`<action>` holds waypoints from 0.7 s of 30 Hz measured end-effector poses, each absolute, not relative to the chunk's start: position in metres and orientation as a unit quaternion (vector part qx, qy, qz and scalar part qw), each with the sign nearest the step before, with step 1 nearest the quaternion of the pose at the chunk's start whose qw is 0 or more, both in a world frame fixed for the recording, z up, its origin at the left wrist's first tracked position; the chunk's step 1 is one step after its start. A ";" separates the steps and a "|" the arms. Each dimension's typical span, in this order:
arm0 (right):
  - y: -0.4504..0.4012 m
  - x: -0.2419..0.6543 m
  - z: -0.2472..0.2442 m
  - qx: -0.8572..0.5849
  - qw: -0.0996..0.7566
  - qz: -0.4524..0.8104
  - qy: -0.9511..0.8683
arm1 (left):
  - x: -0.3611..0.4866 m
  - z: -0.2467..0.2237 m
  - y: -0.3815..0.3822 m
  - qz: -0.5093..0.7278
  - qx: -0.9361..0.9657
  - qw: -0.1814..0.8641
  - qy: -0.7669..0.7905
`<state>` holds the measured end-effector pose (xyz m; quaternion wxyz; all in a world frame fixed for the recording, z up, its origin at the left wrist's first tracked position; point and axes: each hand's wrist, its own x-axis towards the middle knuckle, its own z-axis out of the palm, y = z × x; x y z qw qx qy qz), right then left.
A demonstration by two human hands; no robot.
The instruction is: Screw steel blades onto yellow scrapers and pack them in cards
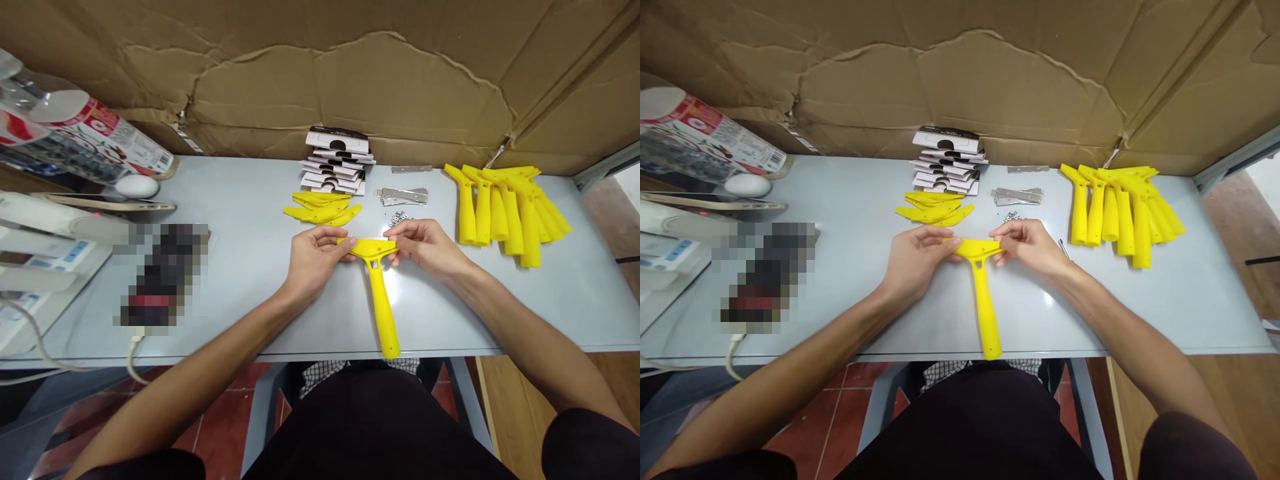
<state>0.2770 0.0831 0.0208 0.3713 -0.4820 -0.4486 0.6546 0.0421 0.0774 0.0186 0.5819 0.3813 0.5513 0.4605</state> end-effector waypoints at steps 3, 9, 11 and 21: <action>0.083 0.278 0.021 -0.479 0.369 0.654 -0.455 | 0.041 0.016 0.078 0.460 0.393 0.580 0.545; 0.083 0.276 0.027 -0.489 0.366 0.664 -0.431 | 0.040 0.016 0.078 0.462 0.398 0.584 0.536; 0.082 0.275 0.029 -0.483 0.373 0.678 -0.410 | 0.040 0.017 0.078 0.465 0.399 0.582 0.535; 0.080 0.274 0.030 -0.501 0.355 0.633 -0.472 | 0.042 0.014 0.075 0.467 0.420 0.568 0.531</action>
